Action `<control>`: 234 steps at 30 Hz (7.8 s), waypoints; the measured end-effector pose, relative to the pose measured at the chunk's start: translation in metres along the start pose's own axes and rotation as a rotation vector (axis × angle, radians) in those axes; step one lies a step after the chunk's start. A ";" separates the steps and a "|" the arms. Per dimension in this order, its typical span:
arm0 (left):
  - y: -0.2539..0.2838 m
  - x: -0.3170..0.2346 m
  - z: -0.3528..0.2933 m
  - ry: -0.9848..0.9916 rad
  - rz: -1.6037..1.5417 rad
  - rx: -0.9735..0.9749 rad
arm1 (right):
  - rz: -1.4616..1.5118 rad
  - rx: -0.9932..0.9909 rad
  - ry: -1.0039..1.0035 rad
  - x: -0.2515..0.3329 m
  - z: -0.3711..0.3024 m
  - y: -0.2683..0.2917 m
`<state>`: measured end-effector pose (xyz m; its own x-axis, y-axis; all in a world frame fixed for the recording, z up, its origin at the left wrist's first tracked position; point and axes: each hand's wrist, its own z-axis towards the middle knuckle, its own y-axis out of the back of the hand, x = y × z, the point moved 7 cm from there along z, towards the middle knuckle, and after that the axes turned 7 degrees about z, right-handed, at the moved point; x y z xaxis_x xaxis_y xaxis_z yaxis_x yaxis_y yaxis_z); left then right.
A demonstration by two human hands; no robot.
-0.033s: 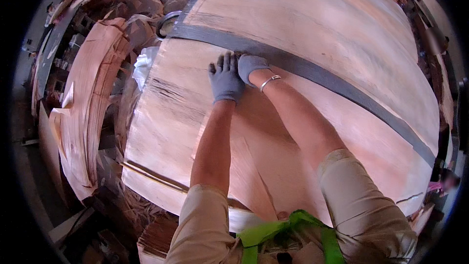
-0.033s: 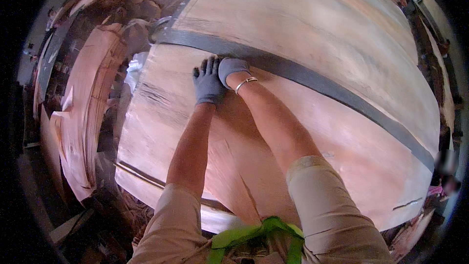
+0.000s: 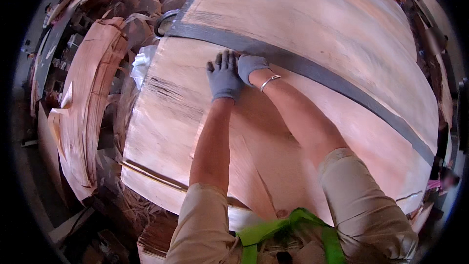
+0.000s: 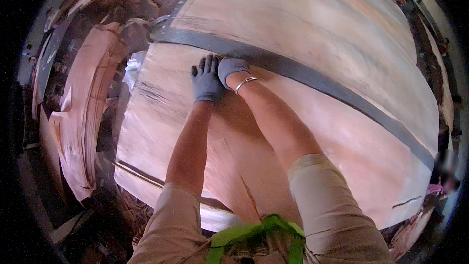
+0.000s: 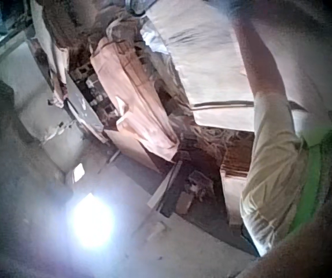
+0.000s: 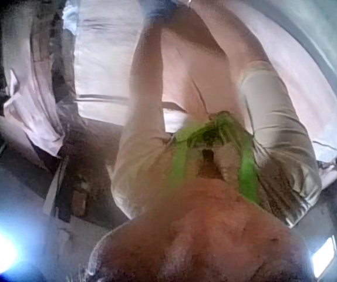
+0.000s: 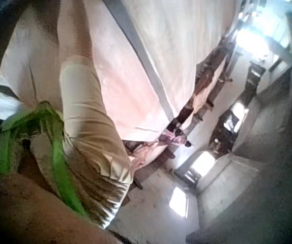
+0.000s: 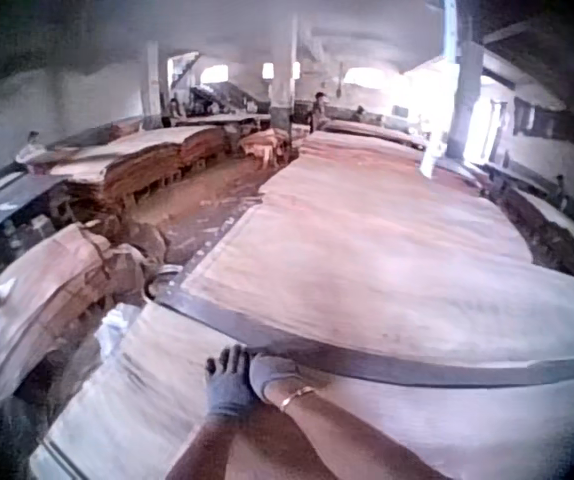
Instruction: The person processes wood veneer sheets by peeling, stacking, and trimming them on a large workspace, using a handheld blade to cut sections of the veneer.
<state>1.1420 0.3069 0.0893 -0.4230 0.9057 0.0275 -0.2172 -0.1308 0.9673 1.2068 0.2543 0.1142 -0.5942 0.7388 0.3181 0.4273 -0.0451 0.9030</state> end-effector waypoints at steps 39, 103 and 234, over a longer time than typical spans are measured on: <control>0.042 -0.104 -0.099 -0.397 -0.077 -0.024 | 0.025 -0.246 0.074 -0.294 -0.394 0.033; 0.117 -0.745 -0.276 -0.480 -0.057 0.125 | -0.171 -0.245 0.044 -0.880 -0.661 0.101; 0.192 -0.172 -0.403 -0.482 -0.668 0.299 | 0.821 -0.891 -0.074 -0.408 -0.417 0.192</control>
<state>0.8192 -0.0366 0.1685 0.1432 0.8355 -0.5305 -0.0182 0.5382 0.8426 1.2469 -0.3367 0.2778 -0.3142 0.3084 0.8979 0.0228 -0.9430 0.3319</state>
